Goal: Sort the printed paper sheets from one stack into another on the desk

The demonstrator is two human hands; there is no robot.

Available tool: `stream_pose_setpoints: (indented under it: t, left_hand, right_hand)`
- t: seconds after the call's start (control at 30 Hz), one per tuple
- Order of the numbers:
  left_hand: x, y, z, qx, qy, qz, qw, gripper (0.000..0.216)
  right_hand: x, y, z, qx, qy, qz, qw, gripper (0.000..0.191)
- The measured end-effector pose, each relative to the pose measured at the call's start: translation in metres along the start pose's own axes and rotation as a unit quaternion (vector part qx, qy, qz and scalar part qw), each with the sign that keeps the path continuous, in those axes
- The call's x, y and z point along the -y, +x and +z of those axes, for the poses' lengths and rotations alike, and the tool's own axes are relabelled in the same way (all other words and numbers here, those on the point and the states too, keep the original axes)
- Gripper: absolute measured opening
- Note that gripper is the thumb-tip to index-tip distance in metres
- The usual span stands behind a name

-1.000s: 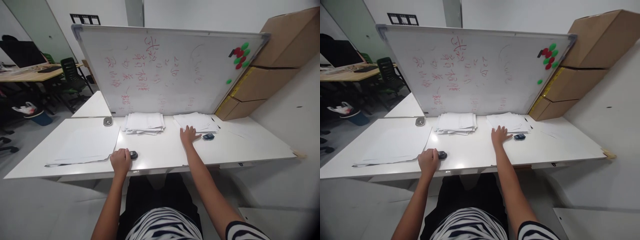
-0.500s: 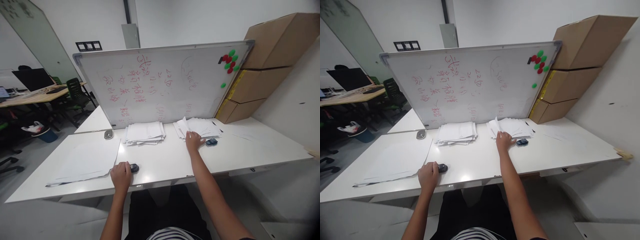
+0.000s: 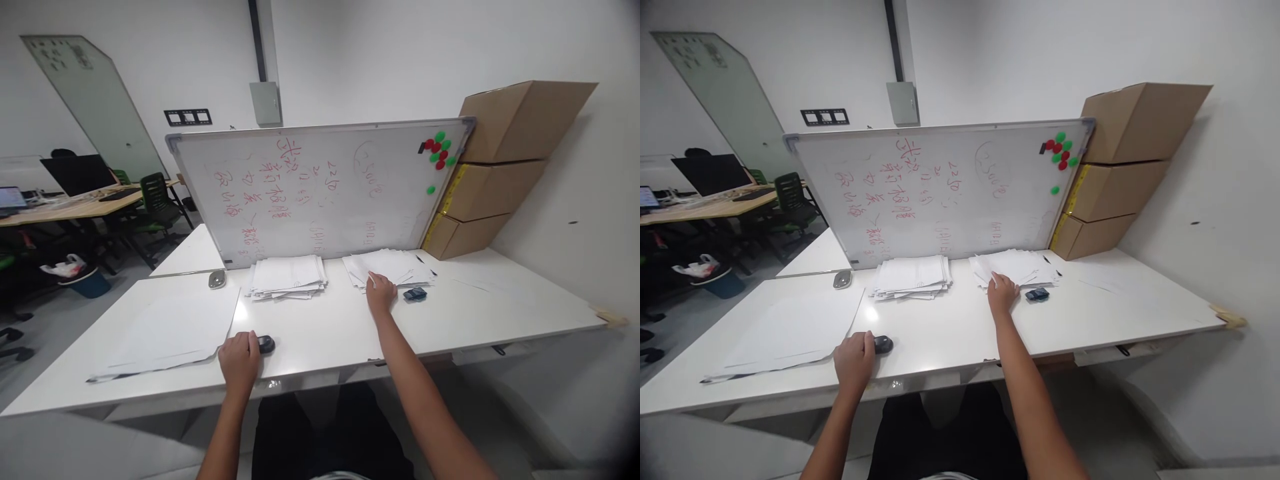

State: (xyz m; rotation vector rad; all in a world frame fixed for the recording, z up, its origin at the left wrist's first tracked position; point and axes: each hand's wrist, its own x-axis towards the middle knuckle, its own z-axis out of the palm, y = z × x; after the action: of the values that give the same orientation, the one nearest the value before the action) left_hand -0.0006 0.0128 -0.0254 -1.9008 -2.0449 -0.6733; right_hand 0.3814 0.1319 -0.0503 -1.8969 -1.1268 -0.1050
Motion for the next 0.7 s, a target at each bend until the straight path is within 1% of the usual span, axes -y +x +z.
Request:
stream_pose_setpoints:
  t: [0.2, 0.3, 0.4, 0.57, 0.7]
  left_hand:
    - [0.0007, -0.0009, 0.0008, -0.005, -0.001, 0.002, 1.0, 0.036]
    - [0.0011, -0.0005, 0.0022, -0.007, 0.005, 0.004, 1.0, 0.037]
    - [0.0018, -0.0001, 0.0036, -0.011, 0.007, 0.002, 1.0, 0.038]
    - [0.0021, -0.0005, 0.0027, -0.016, 0.001, 0.008, 1.0, 0.038]
    - [0.001, -0.0009, 0.0017, -0.02, -0.003, 0.008, 1.0, 0.038]
  right_hand:
    - [0.0, 0.0002, -0.0008, 0.035, -0.006, 0.028, 0.999, 0.04]
    - [0.0002, 0.0019, -0.0002, 0.041, -0.01, 0.048, 0.998, 0.04]
    - [-0.0012, 0.003, 0.0015, 0.033, -0.012, 0.058, 0.998, 0.04]
    - [-0.0058, 0.0011, 0.0058, 0.011, -0.01, 0.05, 0.999, 0.041]
    - [-0.0046, 0.0036, 0.0042, -0.034, 0.022, 0.043, 0.998, 0.046]
